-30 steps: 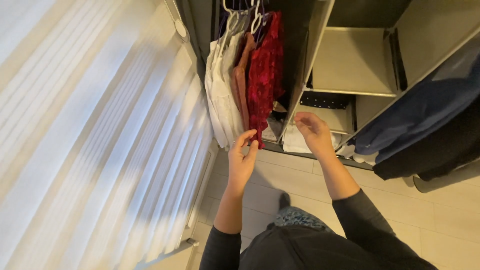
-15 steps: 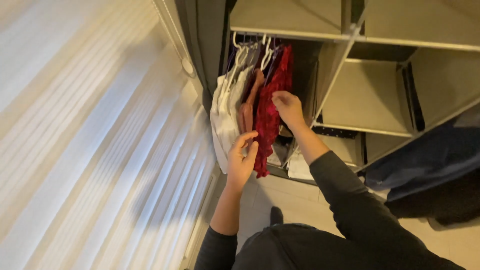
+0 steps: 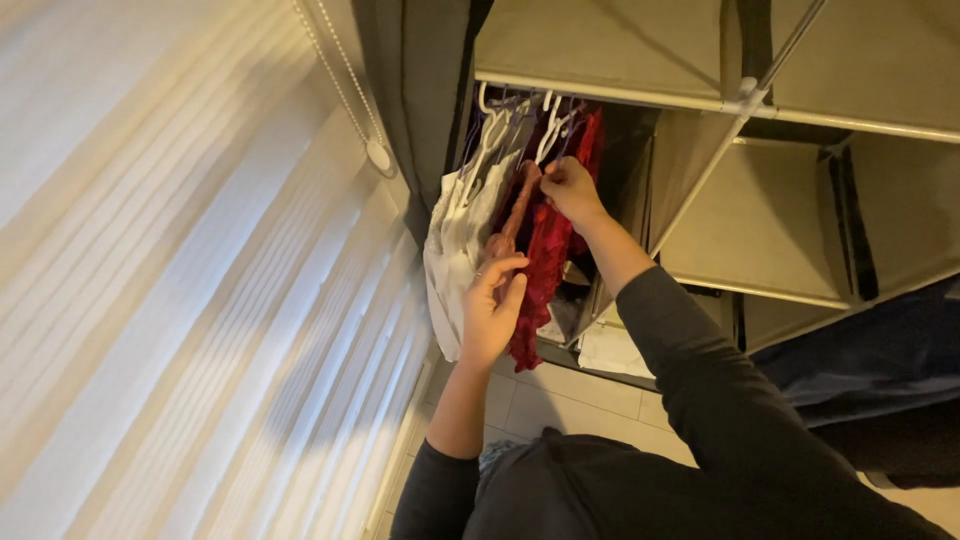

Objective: Removing multiple garments from hangers and placing them on a bed.

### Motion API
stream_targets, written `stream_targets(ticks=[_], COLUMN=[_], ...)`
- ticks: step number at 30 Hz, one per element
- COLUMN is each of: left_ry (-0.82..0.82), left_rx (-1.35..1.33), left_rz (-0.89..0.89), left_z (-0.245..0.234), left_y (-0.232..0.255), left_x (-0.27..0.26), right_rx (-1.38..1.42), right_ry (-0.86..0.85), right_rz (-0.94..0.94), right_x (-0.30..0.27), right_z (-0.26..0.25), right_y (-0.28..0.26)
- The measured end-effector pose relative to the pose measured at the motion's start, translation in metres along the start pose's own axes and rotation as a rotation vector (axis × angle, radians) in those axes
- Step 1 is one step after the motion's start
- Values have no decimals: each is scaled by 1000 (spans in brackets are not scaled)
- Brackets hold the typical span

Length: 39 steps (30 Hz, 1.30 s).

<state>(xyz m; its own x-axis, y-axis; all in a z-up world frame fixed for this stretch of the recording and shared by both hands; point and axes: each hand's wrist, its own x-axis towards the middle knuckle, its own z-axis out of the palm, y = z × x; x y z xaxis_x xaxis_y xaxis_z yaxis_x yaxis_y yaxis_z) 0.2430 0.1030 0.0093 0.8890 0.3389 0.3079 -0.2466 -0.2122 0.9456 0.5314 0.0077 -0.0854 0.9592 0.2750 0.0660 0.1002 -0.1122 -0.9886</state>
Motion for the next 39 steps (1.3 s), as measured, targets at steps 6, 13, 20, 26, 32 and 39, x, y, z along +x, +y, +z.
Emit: stream_targets(ticks=[6,13,20,26,32,39], left_ry=[-52,-119,-160,-200,-231,-250], left_rx=[-55,-61,-62,-81,-80,-73], left_rz=[85,94,91,76,54,127], left_z=[-2,-16,-28,-27,-27,-4], left_y=[-9,2,-5,-11,-15,-7], left_x=[13,33,50,63,72,109], right_rx=[-196,-412,-674,-643,-443,-579], right_ry=[42,127,214,254,318,488], right_rz=[-170,-311,-300,-285,-305,-336], right_x=[-14,-11,-13,-20,-28,-2], right_z=[-18,-45,-73,-72,-42,-52], right_y=[-22,-6,-21,-14,-1,6])
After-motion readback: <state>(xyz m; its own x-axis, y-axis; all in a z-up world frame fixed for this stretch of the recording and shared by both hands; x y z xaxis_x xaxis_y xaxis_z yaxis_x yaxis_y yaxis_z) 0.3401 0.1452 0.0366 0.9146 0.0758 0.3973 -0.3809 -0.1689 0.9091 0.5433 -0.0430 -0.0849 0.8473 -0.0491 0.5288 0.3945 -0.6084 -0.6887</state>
